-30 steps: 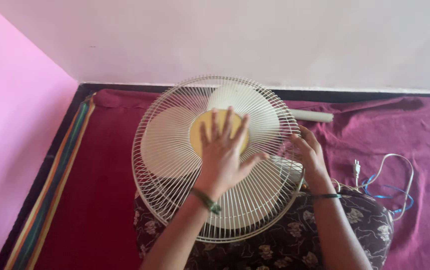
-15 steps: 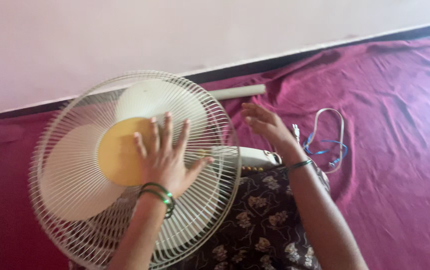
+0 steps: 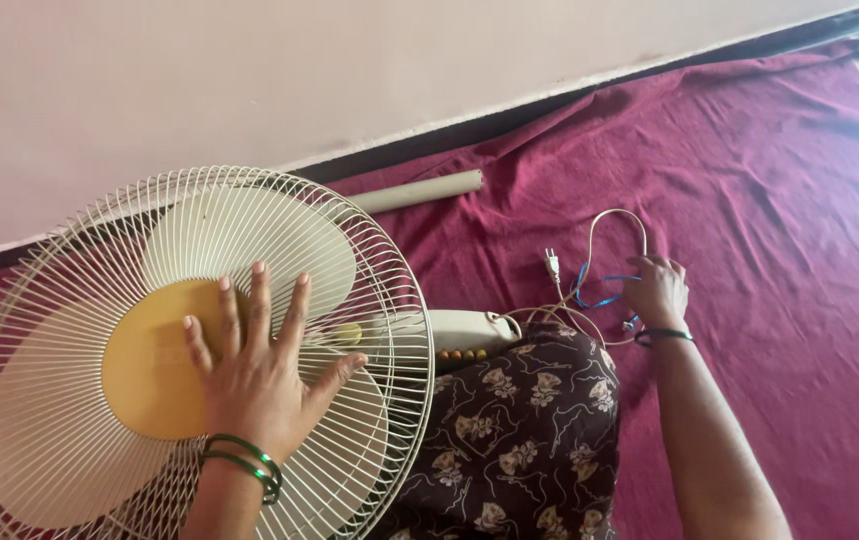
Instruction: The person assembles a table fan by attaching the fan blades to the motor hub, securing them with a nut, and then fitting the front wire cage over the blades. They then use a blue zip tie to secure the cage to the fan stand.
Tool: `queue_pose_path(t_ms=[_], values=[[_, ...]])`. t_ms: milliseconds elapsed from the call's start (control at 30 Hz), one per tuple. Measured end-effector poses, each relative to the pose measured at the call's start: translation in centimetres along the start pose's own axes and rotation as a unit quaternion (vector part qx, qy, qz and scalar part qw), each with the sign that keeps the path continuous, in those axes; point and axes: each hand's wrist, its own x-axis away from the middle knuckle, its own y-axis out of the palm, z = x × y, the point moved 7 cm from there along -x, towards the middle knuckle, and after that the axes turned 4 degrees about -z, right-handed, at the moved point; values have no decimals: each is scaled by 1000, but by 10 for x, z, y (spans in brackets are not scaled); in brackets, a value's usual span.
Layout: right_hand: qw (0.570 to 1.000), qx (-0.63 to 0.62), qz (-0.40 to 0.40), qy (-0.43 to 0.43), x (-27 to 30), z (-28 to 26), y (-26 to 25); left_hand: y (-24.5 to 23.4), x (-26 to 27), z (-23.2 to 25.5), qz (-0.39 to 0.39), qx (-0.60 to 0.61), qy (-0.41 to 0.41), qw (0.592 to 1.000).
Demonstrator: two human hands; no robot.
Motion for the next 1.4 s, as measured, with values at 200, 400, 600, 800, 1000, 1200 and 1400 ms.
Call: queue_pose_path(t_ms=[200, 400, 600, 800, 1000, 1200, 1400], values=[[998, 62, -3, 21, 16, 6, 22, 2, 0, -1, 0, -14, 0, 1000], [992, -58, 87, 74, 17, -24, -39, 5, 0, -2, -10, -27, -9, 1000], [872, -481, 85, -39, -4, -143, -156, 2, 0, -1, -7, -17, -11, 1000], [675, -724, -115, -82, 20, -294, -189, 0, 1, 0, 7, -23, -6, 1000], [669, -695, -259, -41, 57, -373, -110, -15, -13, 8, -2, -52, -24, 998], [604, -731, -311, -65, 66, -383, -70, -31, -66, 21, 15, -66, 16, 998], [594, -740, -310, -59, 69, -382, -67, -8, -119, 43, 40, 71, 84, 993]])
